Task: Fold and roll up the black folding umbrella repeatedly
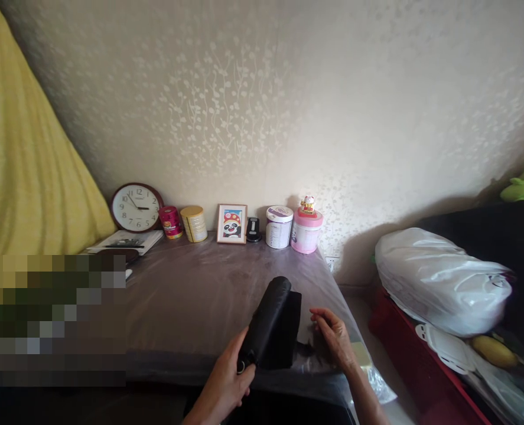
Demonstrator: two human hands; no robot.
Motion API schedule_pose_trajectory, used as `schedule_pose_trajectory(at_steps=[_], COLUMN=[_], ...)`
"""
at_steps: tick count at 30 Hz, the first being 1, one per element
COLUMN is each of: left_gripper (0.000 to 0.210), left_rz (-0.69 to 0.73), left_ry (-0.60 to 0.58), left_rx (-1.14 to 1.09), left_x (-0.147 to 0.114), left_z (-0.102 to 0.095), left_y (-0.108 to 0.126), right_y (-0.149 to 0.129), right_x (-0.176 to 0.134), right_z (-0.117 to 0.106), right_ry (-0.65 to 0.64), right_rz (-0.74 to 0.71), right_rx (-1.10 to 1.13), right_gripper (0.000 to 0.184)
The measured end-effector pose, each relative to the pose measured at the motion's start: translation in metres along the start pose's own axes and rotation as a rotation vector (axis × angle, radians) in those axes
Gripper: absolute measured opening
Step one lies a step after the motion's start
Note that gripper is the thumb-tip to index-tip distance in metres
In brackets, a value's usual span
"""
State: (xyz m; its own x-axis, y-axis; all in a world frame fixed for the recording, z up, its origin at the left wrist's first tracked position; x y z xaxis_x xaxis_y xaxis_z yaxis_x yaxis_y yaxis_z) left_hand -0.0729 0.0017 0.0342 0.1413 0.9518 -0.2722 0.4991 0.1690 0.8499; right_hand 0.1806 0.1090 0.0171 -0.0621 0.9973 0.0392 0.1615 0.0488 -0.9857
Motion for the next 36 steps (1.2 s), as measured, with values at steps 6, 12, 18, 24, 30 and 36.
schedule_pose_trajectory(at_steps=[6, 12, 18, 24, 30, 36], left_gripper=[0.051, 0.059, 0.088, 0.085, 0.067, 0.043], left_rz=[0.054, 0.121, 0.038, 0.028, 0.024, 0.125], left_ry=[0.315, 0.331, 0.228, 0.172, 0.030, 0.040], left_rx=[0.209, 0.605, 0.630, 0.366, 0.043, 0.019], left_x=[-0.005, -0.009, 0.004, 0.005, -0.015, -0.027], left_z=[-0.028, -0.024, -0.024, -0.040, -0.043, -0.029], left_y=[-0.008, -0.005, -0.008, 0.003, 0.025, 0.051], right_y=[0.002, 0.002, 0.005, 0.003, 0.000, -0.013], right_x=[-0.001, 0.000, 0.003, 0.004, 0.003, -0.006], right_z=[-0.001, -0.002, -0.004, -0.004, -0.004, -0.006], right_ry=[0.015, 0.003, 0.005, 0.028, 0.009, 0.029], right_rz=[-0.036, -0.063, -0.124, -0.148, -0.176, -0.259], right_rx=[-0.011, -0.082, -0.141, -0.158, -0.131, -0.138], right_gripper=[0.040, 0.042, 0.040, 0.039, 0.042, 0.029])
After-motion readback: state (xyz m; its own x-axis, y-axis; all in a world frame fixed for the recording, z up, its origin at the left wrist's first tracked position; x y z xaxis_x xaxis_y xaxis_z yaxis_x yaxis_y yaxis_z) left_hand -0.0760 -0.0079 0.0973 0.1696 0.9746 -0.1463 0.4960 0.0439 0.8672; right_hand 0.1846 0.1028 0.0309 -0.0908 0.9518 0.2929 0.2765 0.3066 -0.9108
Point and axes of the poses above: each hand's wrist, its own x-axis towards the middle knuckle, its own z-axis out of the palm, y = z × x, the point moved 5 cm from there along x, towards the middle knuckle, and after that the axes turned 7 degrees about -y, right-handed, at the moved point
